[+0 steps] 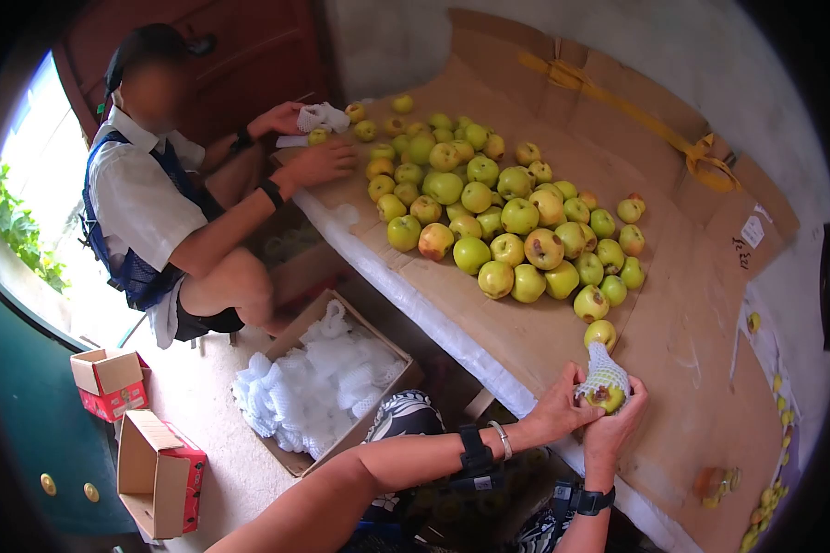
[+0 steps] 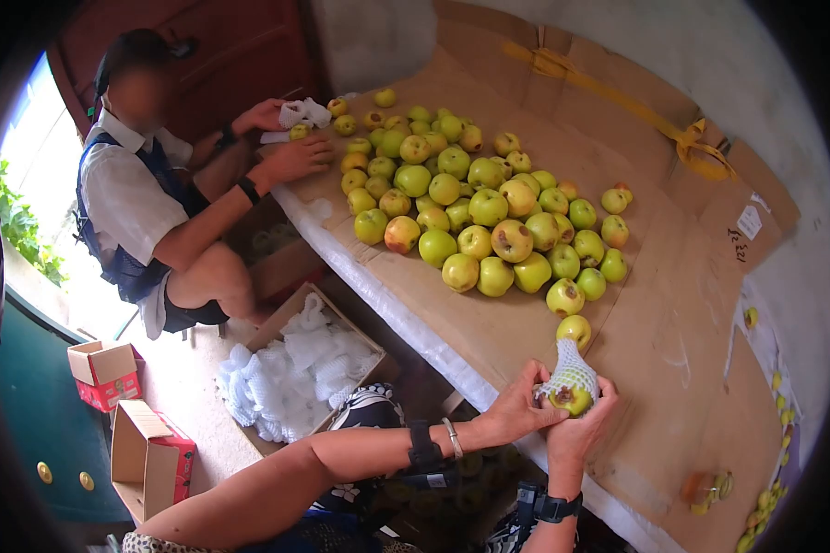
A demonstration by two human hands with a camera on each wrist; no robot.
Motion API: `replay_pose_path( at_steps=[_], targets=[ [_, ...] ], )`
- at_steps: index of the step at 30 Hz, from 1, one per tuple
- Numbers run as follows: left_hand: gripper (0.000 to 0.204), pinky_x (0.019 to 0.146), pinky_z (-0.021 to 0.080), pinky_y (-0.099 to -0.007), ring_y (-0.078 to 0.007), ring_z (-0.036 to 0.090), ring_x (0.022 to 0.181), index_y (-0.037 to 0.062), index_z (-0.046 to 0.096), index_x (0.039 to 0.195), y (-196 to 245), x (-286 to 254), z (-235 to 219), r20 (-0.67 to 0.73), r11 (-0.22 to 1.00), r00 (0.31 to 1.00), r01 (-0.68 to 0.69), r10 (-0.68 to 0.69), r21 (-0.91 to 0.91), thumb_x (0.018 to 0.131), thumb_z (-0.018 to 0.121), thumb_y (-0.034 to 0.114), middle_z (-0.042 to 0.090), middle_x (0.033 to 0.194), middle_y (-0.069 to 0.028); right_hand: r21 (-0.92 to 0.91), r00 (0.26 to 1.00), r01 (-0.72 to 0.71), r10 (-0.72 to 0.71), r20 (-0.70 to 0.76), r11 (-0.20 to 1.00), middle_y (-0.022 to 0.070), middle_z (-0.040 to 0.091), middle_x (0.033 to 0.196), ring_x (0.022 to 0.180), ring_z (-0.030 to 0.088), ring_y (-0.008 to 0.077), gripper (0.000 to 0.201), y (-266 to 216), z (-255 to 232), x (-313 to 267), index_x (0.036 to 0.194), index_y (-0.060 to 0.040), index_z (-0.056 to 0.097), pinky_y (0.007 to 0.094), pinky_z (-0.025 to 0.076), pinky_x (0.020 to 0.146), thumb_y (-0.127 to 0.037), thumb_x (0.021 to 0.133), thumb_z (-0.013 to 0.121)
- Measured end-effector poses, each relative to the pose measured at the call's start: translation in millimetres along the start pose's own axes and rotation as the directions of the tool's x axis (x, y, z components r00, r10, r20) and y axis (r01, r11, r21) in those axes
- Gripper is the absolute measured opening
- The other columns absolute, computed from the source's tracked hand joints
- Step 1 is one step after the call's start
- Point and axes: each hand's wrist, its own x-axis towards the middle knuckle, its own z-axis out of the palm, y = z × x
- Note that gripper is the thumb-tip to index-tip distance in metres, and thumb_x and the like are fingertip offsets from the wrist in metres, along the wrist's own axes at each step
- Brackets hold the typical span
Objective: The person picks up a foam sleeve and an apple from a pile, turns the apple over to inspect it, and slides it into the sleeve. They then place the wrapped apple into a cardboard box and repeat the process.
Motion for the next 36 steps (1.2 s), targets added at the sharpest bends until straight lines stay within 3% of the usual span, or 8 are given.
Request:
replay_pose_path(
  at_steps=[4, 7, 12, 15, 21, 26, 33, 36],
  targets=[
    [0.059, 0.082, 0.042, -0.0328, -0.0201, 0.048, 0.096, 0.0036, 0.033, 0.112, 7.4, 5.5, -2.1, -0.085, 0.991, 0.996, -0.04, 0.029, -0.129, 0.071, 0.073, 0.018, 0.048, 0.102, -0.0174, 0.137, 0.995, 0.064, -0.074, 0.066, 0.988, 0.0141, 0.049, 0.111, 0.104, 0.05, 0.028, 0.058, -2.2, -1.4, -0.5, 0.117, -0.0016, 0.041, 0.0387, 0.039, 0.092, -0.002, 0.065, 0.066],
    [0.066, 0.088, 0.04, -0.0317, -0.0216, 0.048, 0.102, 0.0033, 0.032, 0.123, 10.1, 10.8, -10.6, -0.093, 0.969, 0.983, -0.175, 0.16, -0.176, 0.072, 0.072, 0.016, 0.047, 0.109, -0.0169, 0.684, 0.983, -0.131, 0.003, 0.185, 0.718, 0.0136, 0.047, 0.119, 0.111, 0.047, 0.0235, 0.054, 1.8, -3.6, 0.0, 0.123, 0.0014, 0.038, 0.0352, 0.037, 0.095, 0.0, 0.073, 0.058],
    [0.063, 0.091, 0.039, -0.0314, -0.0224, 0.047, 0.108, 0.0068, 0.033, 0.13, 1.5, 13.1, -18.5, -0.047, 0.868, 0.904, -0.392, 0.425, 0.305, 0.077, 0.067, 0.011, 0.048, 0.114, -0.013, 0.649, 0.973, -0.165, 0.014, 0.232, 0.743, 0.0135, 0.048, 0.119, 0.11, 0.047, 0.0207, 0.038, 18.6, -13.4, 0.1, 0.121, 0.0047, 0.04, 0.0321, 0.036, 0.095, -0.005, 0.085, 0.049],
    [0.062, 0.09, 0.039, -0.0307, -0.0217, 0.046, 0.109, 0.0079, 0.031, 0.132, 4.9, 12.5, -17.2, 0.023, 0.984, 0.989, -0.14, 0.144, -0.11, 0.079, 0.065, 0.011, 0.046, 0.118, -0.013, 0.6, 0.982, -0.15, 0.049, 0.181, 0.786, 0.0126, 0.051, 0.114, 0.106, 0.05, 0.0196, 0.031, 18.5, -10.1, -2.4, 0.117, 0.005, 0.044, 0.0312, 0.039, 0.092, -0.007, 0.088, 0.048],
    [0.065, 0.092, 0.038, -0.0286, -0.0187, 0.045, 0.109, 0.0102, 0.027, 0.135, 6.9, 8.9, -11.1, -0.004, 0.905, 0.999, -0.042, 0.044, -0.423, 0.08, 0.061, 0.004, 0.042, 0.123, -0.0111, 0.463, 0.994, -0.074, 0.03, 0.101, 0.883, 0.0098, 0.054, 0.107, 0.097, 0.053, 0.0167, 0.022, 20.0, -5.8, -1.1, 0.109, 0.0038, 0.049, 0.0287, 0.043, 0.085, -0.007, 0.09, 0.047],
    [0.072, 0.095, 0.036, -0.0266, -0.016, 0.043, 0.112, 0.0132, 0.021, 0.139, 6.7, 11.3, -12.3, 0.019, 0.881, 0.992, -0.105, 0.128, -0.461, 0.079, 0.057, -0.003, 0.04, 0.126, -0.008, 0.397, 0.987, -0.157, 0.125, 0.104, 0.905, 0.0066, 0.056, 0.096, 0.082, 0.054, 0.0133, 0.015, 18.4, -7.2, 1.2, 0.102, 0.0011, 0.052, 0.0258, 0.046, 0.072, -0.006, 0.09, 0.049],
    [0.078, 0.095, 0.036, -0.0268, -0.0164, 0.042, 0.114, 0.0145, 0.016, 0.141, 17.1, 7.9, -19.0, 0.133, 0.822, 0.988, 0.009, 0.082, -0.57, 0.079, 0.058, -0.005, 0.039, 0.128, -0.0078, 0.34, 0.998, 0.054, -0.046, -0.031, 0.939, 0.0048, 0.056, 0.087, 0.076, 0.052, 0.0123, 0.01, 3.6, -0.1, -3.6, 0.095, 0.001, 0.054, 0.0242, 0.044, 0.067, -0.006, 0.089, 0.051],
    [0.08, 0.092, 0.039, -0.0274, -0.0157, 0.043, 0.112, 0.0144, 0.015, 0.141, 6.9, 10.2, -11.7, 0.034, 0.903, 0.98, -0.167, 0.196, -0.395, 0.078, 0.06, -0.004, 0.04, 0.126, -0.0086, 0.356, 0.997, 0.08, -0.073, -0.033, 0.931, 0.0047, 0.056, 0.087, 0.075, 0.052, 0.0124, 0.01, 3.7, 1.8, -3.5, 0.094, 0.001, 0.054, 0.0245, 0.044, 0.067, -0.006, 0.088, 0.052]
  ],
)
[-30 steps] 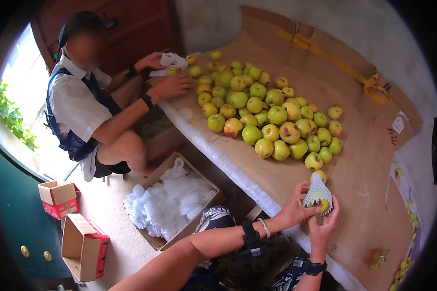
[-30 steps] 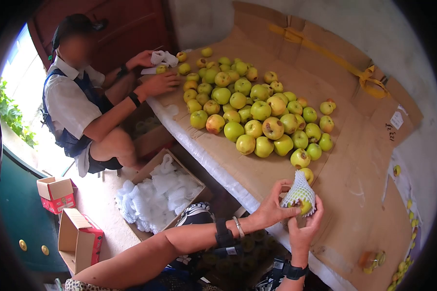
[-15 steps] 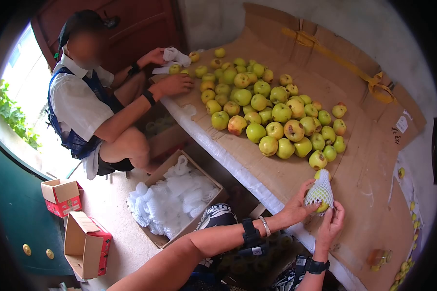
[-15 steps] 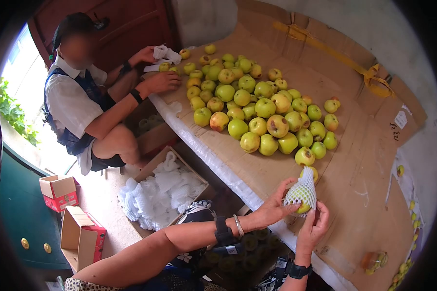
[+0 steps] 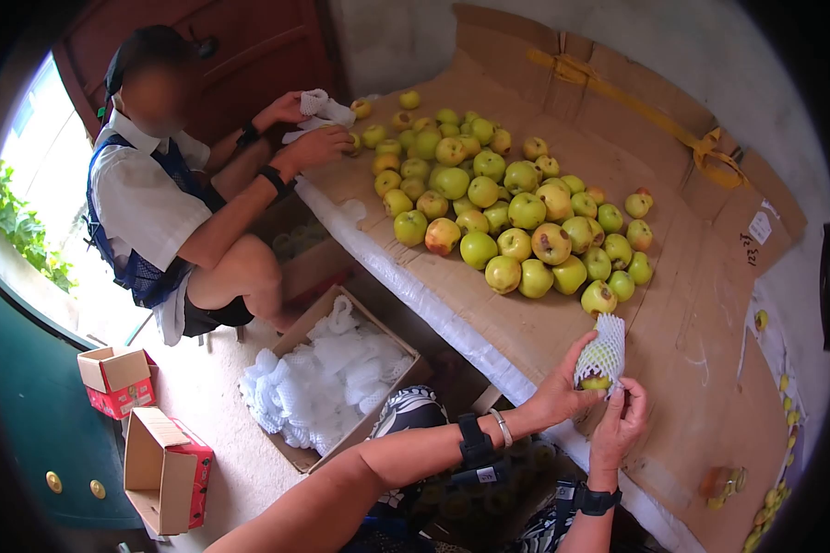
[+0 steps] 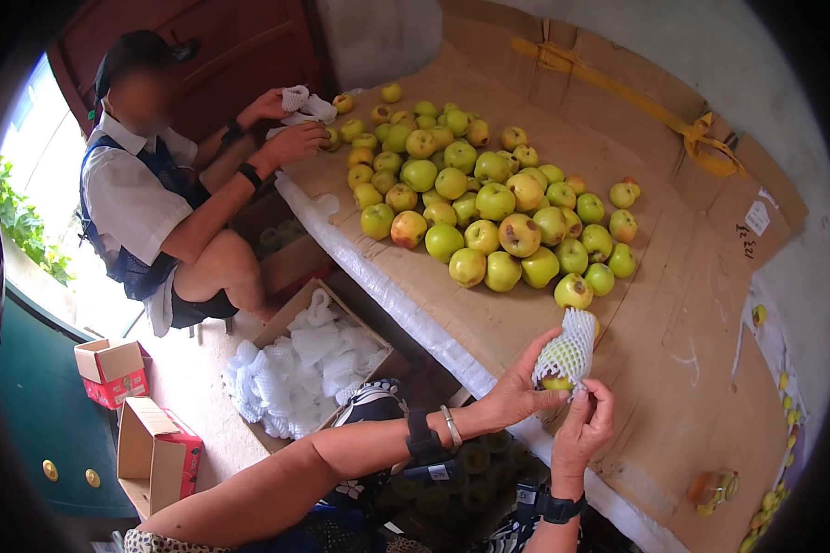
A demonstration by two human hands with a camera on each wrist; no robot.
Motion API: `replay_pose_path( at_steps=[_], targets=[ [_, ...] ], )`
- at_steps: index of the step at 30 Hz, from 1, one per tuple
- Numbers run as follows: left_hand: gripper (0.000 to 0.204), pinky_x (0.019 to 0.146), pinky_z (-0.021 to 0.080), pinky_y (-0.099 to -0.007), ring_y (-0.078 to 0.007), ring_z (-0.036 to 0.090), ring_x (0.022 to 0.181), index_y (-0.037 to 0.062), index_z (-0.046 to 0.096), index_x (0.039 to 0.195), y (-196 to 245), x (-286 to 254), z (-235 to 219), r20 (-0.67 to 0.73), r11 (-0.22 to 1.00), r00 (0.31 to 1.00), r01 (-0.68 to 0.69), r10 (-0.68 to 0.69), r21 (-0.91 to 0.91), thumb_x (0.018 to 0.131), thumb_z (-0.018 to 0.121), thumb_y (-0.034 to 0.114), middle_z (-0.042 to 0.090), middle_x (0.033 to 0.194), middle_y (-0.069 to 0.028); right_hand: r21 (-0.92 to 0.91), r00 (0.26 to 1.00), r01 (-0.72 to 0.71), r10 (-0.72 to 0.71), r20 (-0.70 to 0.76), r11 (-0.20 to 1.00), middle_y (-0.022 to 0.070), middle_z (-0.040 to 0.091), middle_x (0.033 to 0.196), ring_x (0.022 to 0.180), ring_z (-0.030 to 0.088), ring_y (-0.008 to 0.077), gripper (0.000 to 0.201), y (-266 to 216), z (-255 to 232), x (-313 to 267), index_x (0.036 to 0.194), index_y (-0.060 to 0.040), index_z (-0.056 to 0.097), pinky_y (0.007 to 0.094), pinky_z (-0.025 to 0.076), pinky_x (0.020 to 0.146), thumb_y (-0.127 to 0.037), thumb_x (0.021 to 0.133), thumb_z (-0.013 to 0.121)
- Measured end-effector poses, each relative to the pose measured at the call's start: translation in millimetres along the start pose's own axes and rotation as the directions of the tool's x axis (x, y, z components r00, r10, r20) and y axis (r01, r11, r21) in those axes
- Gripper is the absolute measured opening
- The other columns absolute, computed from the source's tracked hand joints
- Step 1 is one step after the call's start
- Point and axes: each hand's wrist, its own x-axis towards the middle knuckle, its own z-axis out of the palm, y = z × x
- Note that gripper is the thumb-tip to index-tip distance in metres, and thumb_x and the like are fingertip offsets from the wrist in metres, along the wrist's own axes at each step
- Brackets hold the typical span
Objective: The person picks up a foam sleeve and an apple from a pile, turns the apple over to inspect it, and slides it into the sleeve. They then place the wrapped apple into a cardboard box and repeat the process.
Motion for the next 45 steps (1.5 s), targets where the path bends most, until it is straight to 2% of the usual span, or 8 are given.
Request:
replay_pose_path(
  at_steps=[8, 11, 16, 19, 22, 25, 34, 45],
  targets=[
    [0.083, 0.09, 0.041, -0.0273, -0.0141, 0.046, 0.108, 0.0132, 0.013, 0.141, -6.6, 8.2, -10.7, -0.164, 0.994, 0.984, 0.05, -0.066, -0.101, 0.076, 0.061, -0.007, 0.046, 0.121, -0.0061, 0.04, 0.986, -0.098, 0.092, 0.138, 0.994, 0.0069, 0.056, 0.084, 0.076, 0.054, 0.0158, 0.006, 0.3, 2.4, -9.7, 0.09, 0.0003, 0.054, 0.0268, 0.044, 0.069, -0.005, 0.086, 0.053],
    [0.08, 0.089, 0.042, -0.0269, -0.0147, 0.048, 0.108, 0.0117, 0.018, 0.138, -14.9, 13.2, -15.3, -0.212, 0.996, 0.977, -0.015, -0.004, -0.09, 0.073, 0.058, -0.011, 0.047, 0.119, -0.0057, -0.053, 0.963, 0.15, -0.134, 0.232, 0.987, 0.0099, 0.057, 0.084, 0.076, 0.056, 0.0226, 0.006, -7.1, 8.9, -9.1, 0.088, -0.0003, 0.054, 0.0303, 0.045, 0.07, -0.003, 0.084, 0.055],
    [0.079, 0.09, 0.041, -0.0276, -0.0146, 0.047, 0.108, 0.0098, 0.024, 0.134, -11.3, 13.3, -16.1, -0.206, 0.997, 0.978, -0.036, 0.021, -0.068, 0.068, 0.061, -0.011, 0.047, 0.118, -0.0069, 0.002, 0.95, 0.083, -0.08, 0.301, 0.997, 0.0124, 0.053, 0.1, 0.092, 0.054, 0.0236, 0.03, -9.1, 1.5, -2.4, 0.101, -0.0011, 0.051, 0.0328, 0.044, 0.076, -0.006, 0.074, 0.063],
    [0.077, 0.09, 0.042, -0.0293, -0.027, 0.052, 0.105, 0.0071, 0.03, 0.131, 0.3, 9.5, -13.0, -0.226, 0.906, 0.956, -0.078, 0.186, 0.416, 0.063, 0.064, -0.008, 0.043, 0.12, -0.0169, 0.241, 0.983, -0.096, 0.053, 0.178, 0.966, 0.0125, 0.048, 0.111, 0.102, 0.05, 0.0219, 0.052, -16.0, 9.1, -1.2, 0.118, -0.0016, 0.04, 0.0326, 0.043, 0.082, -0.004, 0.071, 0.062],
    [0.079, 0.083, 0.047, -0.0348, -0.0367, 0.054, 0.098, 0.0085, 0.032, 0.13, 8.6, 7.3, -7.4, -0.103, 0.584, 0.912, -0.165, 0.397, 0.795, 0.061, 0.068, -0.003, 0.037, 0.125, -0.0209, 0.38, 0.932, -0.294, 0.174, 0.319, 0.877, 0.0124, 0.041, 0.122, 0.111, 0.044, 0.0211, 0.059, -4.8, 6.8, -2.4, 0.127, -0.0017, 0.031, 0.0326, 0.037, 0.093, -0.003, 0.074, 0.058],
    [0.074, 0.078, 0.049, -0.0404, -0.0394, 0.053, 0.096, 0.0077, 0.034, 0.129, 29.2, 3.6, 1.3, -0.043, 0.477, 0.987, -0.038, 0.157, 0.878, 0.062, 0.065, -0.002, 0.035, 0.127, -0.0189, 0.506, 0.931, -0.334, 0.194, 0.31, 0.795, 0.0116, 0.04, 0.124, 0.114, 0.043, 0.0201, 0.055, 1.1, 5.7, -1.2, 0.127, 0.0001, 0.031, 0.0326, 0.033, 0.099, -0.005, 0.078, 0.056],
    [0.063, 0.07, 0.048, -0.0374, -0.0316, 0.056, 0.087, 0.0089, 0.043, 0.121, 10.9, 4.2, -0.2, 0.244, 0.14, 0.893, -0.315, 0.378, 0.939, 0.063, 0.066, 0.005, 0.044, 0.123, -0.0165, 0.585, 0.922, -0.348, 0.379, 0.074, 0.733, 0.0099, 0.042, 0.122, 0.11, 0.045, 0.0206, 0.059, 25.4, 7.7, -7.9, 0.128, -0.0002, 0.031, 0.0332, 0.036, 0.096, -0.01, 0.077, 0.059],
    [0.046, 0.07, 0.047, -0.037, -0.0311, 0.053, 0.084, 0.0075, 0.05, 0.113, 20.8, 2.2, 2.1, 0.3, 0.265, 0.868, -0.421, 0.396, 0.867, 0.068, 0.059, 0.001, 0.044, 0.128, -0.0122, 0.76, 0.832, -0.522, 0.425, 0.355, 0.387, 0.0089, 0.042, 0.13, 0.119, 0.041, 0.0244, 0.079, 41.0, 1.3, -8.7, 0.133, -0.0058, 0.032, 0.041, 0.036, 0.098, -0.042, 0.072, 0.069]
  ],
)
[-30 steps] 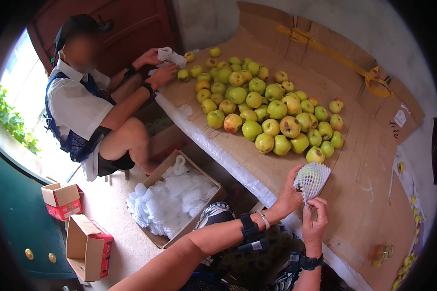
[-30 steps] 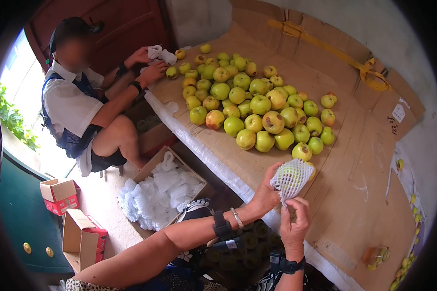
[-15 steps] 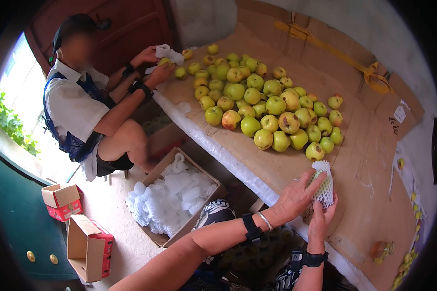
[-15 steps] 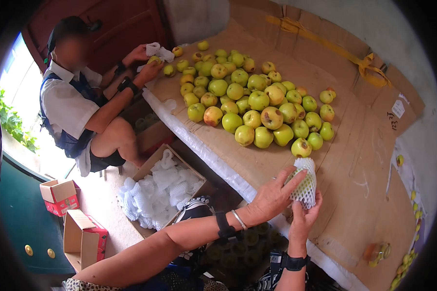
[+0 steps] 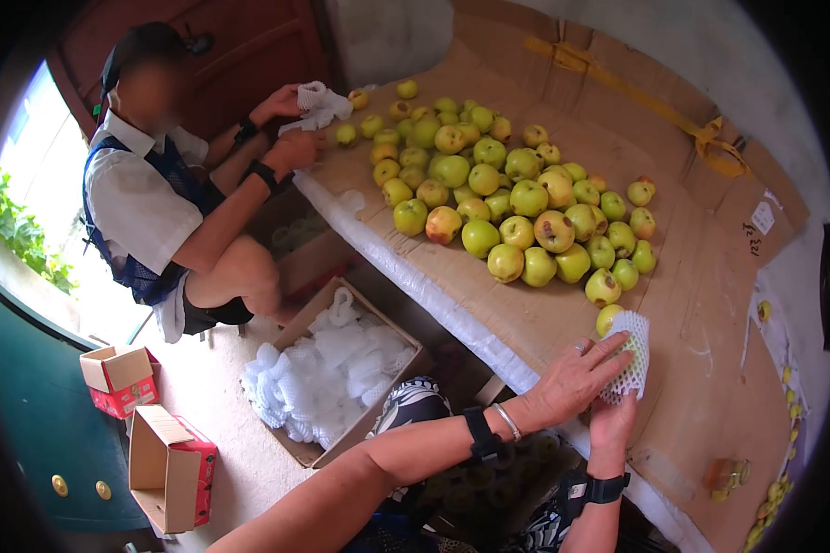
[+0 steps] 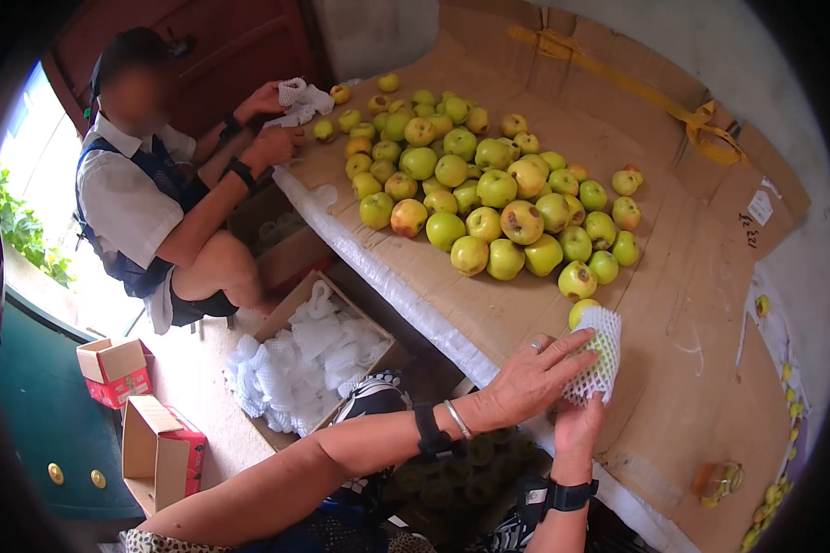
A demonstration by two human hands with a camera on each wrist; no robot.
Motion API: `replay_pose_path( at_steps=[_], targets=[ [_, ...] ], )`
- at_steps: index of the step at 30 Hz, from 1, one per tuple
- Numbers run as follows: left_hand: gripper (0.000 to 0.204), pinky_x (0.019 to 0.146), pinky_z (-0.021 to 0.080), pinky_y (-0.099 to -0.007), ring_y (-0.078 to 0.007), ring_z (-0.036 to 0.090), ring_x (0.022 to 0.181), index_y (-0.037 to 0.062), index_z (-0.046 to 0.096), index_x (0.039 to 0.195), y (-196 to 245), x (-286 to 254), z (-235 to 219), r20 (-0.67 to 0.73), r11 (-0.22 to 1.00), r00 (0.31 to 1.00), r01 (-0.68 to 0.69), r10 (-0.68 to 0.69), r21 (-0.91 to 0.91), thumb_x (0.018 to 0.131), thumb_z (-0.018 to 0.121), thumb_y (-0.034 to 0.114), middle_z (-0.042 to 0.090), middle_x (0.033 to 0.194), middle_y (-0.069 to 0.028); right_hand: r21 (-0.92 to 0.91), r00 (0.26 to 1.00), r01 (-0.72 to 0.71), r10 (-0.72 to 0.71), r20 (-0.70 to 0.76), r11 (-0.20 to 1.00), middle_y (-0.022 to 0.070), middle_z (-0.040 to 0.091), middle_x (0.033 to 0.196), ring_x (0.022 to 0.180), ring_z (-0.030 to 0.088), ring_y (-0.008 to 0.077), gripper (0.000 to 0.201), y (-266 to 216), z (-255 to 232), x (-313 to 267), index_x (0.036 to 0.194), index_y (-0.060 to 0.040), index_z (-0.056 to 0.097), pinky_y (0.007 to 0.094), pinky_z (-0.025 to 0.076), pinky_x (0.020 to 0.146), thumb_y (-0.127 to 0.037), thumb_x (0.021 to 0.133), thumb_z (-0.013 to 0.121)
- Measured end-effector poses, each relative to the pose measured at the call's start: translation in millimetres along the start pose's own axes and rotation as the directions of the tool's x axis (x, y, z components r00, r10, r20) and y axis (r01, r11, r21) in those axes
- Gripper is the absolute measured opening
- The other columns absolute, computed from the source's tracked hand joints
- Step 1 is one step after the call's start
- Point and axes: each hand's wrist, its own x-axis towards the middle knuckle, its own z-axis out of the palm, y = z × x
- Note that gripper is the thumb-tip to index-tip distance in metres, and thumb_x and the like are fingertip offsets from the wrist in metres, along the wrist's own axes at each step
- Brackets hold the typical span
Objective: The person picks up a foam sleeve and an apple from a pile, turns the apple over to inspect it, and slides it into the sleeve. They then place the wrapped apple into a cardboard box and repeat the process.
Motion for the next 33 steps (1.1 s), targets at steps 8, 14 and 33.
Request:
replay_pose_path(
  at_steps=[8, 14, 33],
  targets=[
    [0.024, 0.071, 0.047, -0.0379, -0.0332, 0.055, 0.082, 0.0064, 0.053, 0.093, -2.2, -2.0, -1.4, 0.051, 0.972, 0.986, 0.164, -0.158, -0.167, 0.07, 0.057, -0.001, 0.051, 0.09, -0.0119, 0.007, 0.998, -0.027, 0.027, 0.058, 1.0, 0.0067, 0.042, 0.13, 0.119, 0.041, 0.0239, 0.082, -1.9, 3.5, 1.6, 0.132, -0.0084, 0.034, 0.0417, 0.034, 0.1, -0.048, 0.069, 0.07],
    [0.016, 0.065, 0.046, -0.0372, -0.0323, 0.055, 0.077, 0.0044, 0.052, 0.084, 1.8, -11.0, 10.7, 0.115, 0.9, 0.985, 0.166, -0.13, -0.403, 0.07, 0.06, 0.001, 0.052, 0.082, -0.0125, 0.088, 0.997, -0.064, 0.068, -0.037, 0.994, 0.0077, 0.049, 0.123, 0.112, 0.048, 0.0229, 0.054, 8.2, -12.1, 7.0, 0.125, -0.0065, 0.043, 0.0388, 0.038, 0.097, -0.038, 0.084, 0.056],
    [0.044, 0.096, 0.033, -0.0366, -0.024, 0.042, 0.115, 0.0057, 0.034, 0.126, -18.1, 7.8, -30.4, -0.023, 0.71, 0.886, 0.356, -0.464, -0.607, 0.09, 0.051, 0.023, 0.042, 0.124, -0.0151, 0.242, 0.977, -0.201, 0.177, 0.118, 0.949, 0.0029, 0.057, 0.11, 0.1, 0.054, 0.0164, 0.037, -9.5, -12.0, 0.8, 0.116, -0.0114, 0.051, 0.0328, 0.045, 0.087, -0.019, 0.082, 0.063]
  ],
)
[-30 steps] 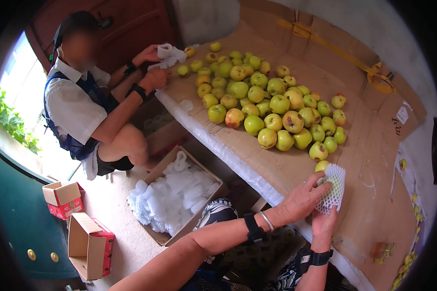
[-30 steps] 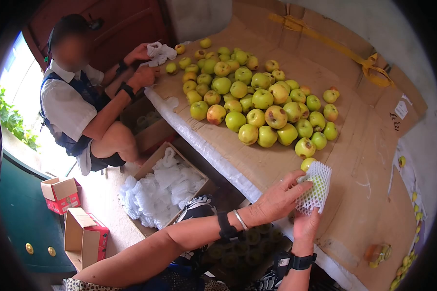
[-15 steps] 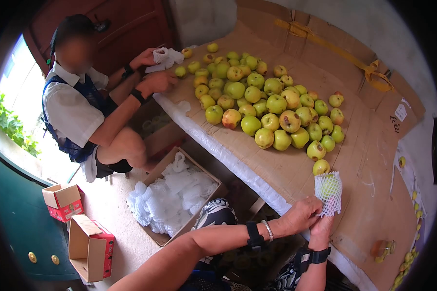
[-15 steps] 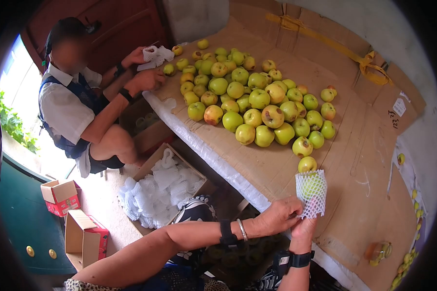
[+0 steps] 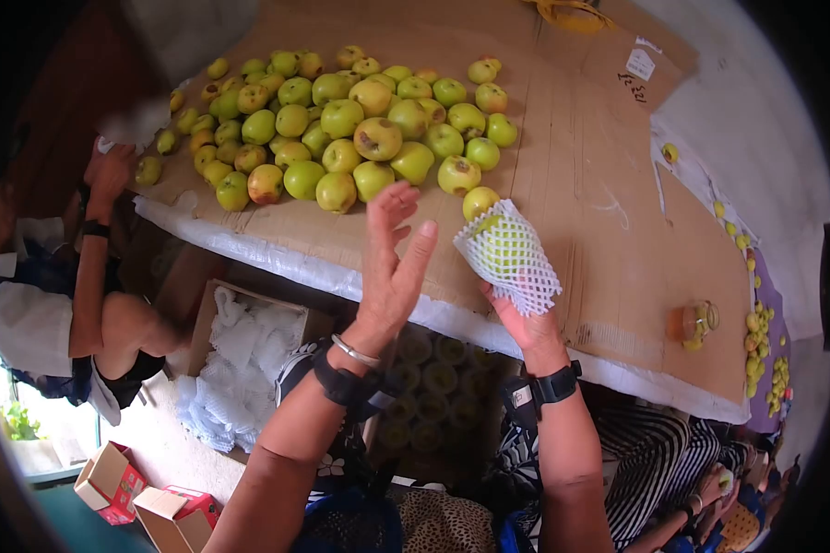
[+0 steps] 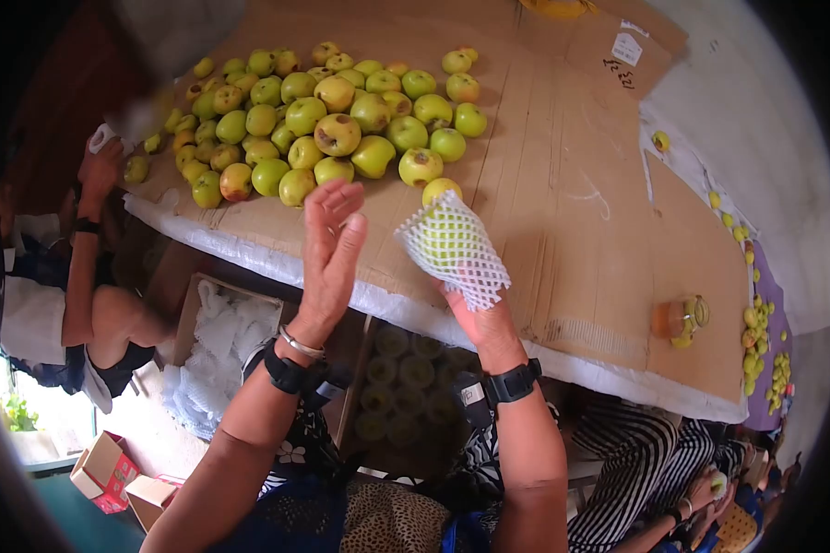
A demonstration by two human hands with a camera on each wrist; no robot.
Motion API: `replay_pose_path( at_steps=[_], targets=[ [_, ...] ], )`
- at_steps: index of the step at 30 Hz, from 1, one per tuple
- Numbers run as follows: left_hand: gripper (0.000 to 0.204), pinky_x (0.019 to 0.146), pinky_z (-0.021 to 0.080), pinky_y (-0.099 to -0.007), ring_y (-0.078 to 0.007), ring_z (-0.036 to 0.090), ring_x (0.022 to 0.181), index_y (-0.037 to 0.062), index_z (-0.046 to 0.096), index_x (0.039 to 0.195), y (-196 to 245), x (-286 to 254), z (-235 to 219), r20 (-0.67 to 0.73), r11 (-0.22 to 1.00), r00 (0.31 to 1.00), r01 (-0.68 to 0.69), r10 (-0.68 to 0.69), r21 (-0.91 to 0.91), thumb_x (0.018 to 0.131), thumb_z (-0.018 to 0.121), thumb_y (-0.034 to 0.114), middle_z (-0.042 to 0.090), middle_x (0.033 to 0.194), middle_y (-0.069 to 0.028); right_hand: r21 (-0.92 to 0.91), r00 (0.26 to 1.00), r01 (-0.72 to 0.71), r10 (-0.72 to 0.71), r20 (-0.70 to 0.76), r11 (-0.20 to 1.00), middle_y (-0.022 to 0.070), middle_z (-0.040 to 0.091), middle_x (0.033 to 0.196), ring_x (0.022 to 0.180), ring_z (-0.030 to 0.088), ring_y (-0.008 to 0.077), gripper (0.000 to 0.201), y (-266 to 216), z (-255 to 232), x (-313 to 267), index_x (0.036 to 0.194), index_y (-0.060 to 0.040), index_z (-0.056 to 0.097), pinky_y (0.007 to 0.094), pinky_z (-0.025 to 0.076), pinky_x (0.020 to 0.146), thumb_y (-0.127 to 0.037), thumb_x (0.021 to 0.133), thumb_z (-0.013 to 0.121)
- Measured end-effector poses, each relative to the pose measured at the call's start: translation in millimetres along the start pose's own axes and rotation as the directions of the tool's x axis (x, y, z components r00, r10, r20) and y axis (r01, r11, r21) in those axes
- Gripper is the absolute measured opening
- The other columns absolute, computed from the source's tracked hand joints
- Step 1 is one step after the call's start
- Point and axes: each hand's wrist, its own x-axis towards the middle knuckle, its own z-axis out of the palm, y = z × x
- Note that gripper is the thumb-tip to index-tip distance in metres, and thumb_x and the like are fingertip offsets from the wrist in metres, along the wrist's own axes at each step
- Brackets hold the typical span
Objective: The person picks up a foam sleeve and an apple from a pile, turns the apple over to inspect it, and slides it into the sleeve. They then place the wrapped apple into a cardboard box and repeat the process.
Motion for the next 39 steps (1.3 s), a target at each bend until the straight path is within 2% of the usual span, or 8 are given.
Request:
replay_pose_path(
  at_steps=[5, 12, 16, 21, 24, 27, 31, 39],
  targets=[
    [0.057, 0.101, 0.029, -0.0383, -0.0278, 0.037, 0.122, 0.0061, 0.028, 0.136, -2.4, -2.5, 5.1, 0.313, 0.983, 0.95, 0.062, -0.005, -0.174, 0.089, 0.05, 0.029, 0.036, 0.134, -0.0141, -0.049, 0.998, -0.058, 0.059, 0.009, 0.997, 0.0019, 0.049, 0.122, 0.112, 0.047, 0.0153, 0.049, 9.7, 5.4, -5.8, 0.126, -0.013, 0.041, 0.0334, 0.037, 0.097, -0.022, 0.083, 0.062],
    [0.028, 0.088, 0.037, -0.0304, -0.0187, 0.046, 0.1, 0.004, 0.057, 0.11, 6.5, -6.9, 7.7, 0.234, 1.0, 0.972, 0.021, -0.022, 0.007, 0.084, 0.053, 0.014, 0.049, 0.101, -0.0081, -0.111, 0.99, -0.142, 0.141, -0.02, 0.984, 0.0, 0.049, 0.121, 0.112, 0.045, 0.014, 0.054, 23.2, 3.6, -6.2, 0.127, -0.0156, 0.04, 0.0339, 0.034, 0.099, -0.031, 0.081, 0.063],
    [0.015, 0.083, 0.039, -0.0286, -0.017, 0.047, 0.097, 0.0025, 0.055, 0.093, -9.5, -10.2, 14.8, 0.094, 0.99, 0.99, -0.112, 0.104, 0.083, 0.088, 0.047, 0.015, 0.05, 0.102, -0.0097, -0.12, 0.991, -0.107, 0.096, -0.09, 0.987, -0.0007, 0.05, 0.119, 0.11, 0.046, 0.0145, 0.052, 23.7, 7.2, -12.6, 0.126, -0.0157, 0.042, 0.0331, 0.037, 0.096, -0.026, 0.08, 0.064],
    [0.016, 0.078, 0.043, -0.0253, -0.0149, 0.053, 0.086, 0.0028, 0.048, 0.095, -27.0, -15.5, 19.3, 0.142, 0.95, 0.976, 0.194, -0.162, -0.244, 0.092, 0.038, 0.015, 0.054, 0.095, -0.0075, -0.388, 0.998, 0.023, -0.045, -0.047, 0.921, 0.003, 0.053, 0.108, 0.099, 0.051, 0.0114, 0.047, 14.7, 29.8, -12.0, 0.117, -0.0067, 0.045, 0.0275, 0.043, 0.088, -0.018, 0.077, 0.067],
    [0.015, 0.075, 0.044, -0.0247, -0.0133, 0.054, 0.083, 0.0045, 0.047, 0.095, -37.9, -13.6, 16.2, 0.129, 0.822, 0.946, 0.323, -0.298, -0.469, 0.093, 0.038, 0.016, 0.055, 0.093, -0.0065, -0.615, 0.985, 0.137, -0.173, 0.002, 0.776, 0.0042, 0.055, 0.099, 0.09, 0.054, 0.0106, 0.04, 16.3, 44.9, -6.0, 0.108, -0.0033, 0.049, 0.0249, 0.045, 0.081, -0.015, 0.075, 0.07],
    [0.019, 0.076, 0.048, -0.0285, -0.0164, 0.058, 0.084, 0.005, 0.048, 0.101, -28.9, -9.2, 21.1, 0.234, 0.595, 0.893, 0.434, -0.385, -0.676, 0.093, 0.038, 0.02, 0.057, 0.092, -0.0091, -0.843, 0.916, 0.362, -0.322, 0.24, 0.399, 0.0064, 0.057, 0.099, 0.091, 0.054, 0.0142, 0.043, 6.3, 42.7, -6.8, 0.106, 0.0014, 0.052, 0.0263, 0.043, 0.079, -0.017, 0.072, 0.072],
    [0.027, 0.079, 0.048, -0.0317, -0.0193, 0.059, 0.085, 0.0038, 0.051, 0.105, -18.6, 1.3, 7.5, 0.333, 0.383, 0.824, 0.521, -0.458, -0.763, 0.093, 0.036, 0.024, 0.058, 0.091, -0.0083, -0.714, 0.937, 0.343, -0.271, 0.218, 0.61, 0.0113, 0.058, 0.103, 0.095, 0.057, 0.0175, 0.068, -7.9, 71.5, -20.4, 0.126, -0.0019, 0.037, 0.0288, 0.044, 0.082, -0.025, 0.072, 0.072],
    [0.043, 0.09, 0.044, -0.0392, -0.0268, 0.057, 0.097, 0.0021, 0.055, 0.108, -48.3, -16.3, 16.7, 0.488, -0.011, 0.765, 0.533, -0.42, -0.846, 0.089, 0.04, 0.038, 0.06, 0.106, -0.0133, -0.856, 0.89, 0.396, -0.37, 0.268, 0.333, 0.0153, 0.057, 0.102, 0.094, 0.059, 0.0244, 0.067, -3.5, 65.2, -22.1, 0.121, -0.0018, 0.038, 0.0327, 0.046, 0.081, -0.015, 0.066, 0.075]
  ],
)
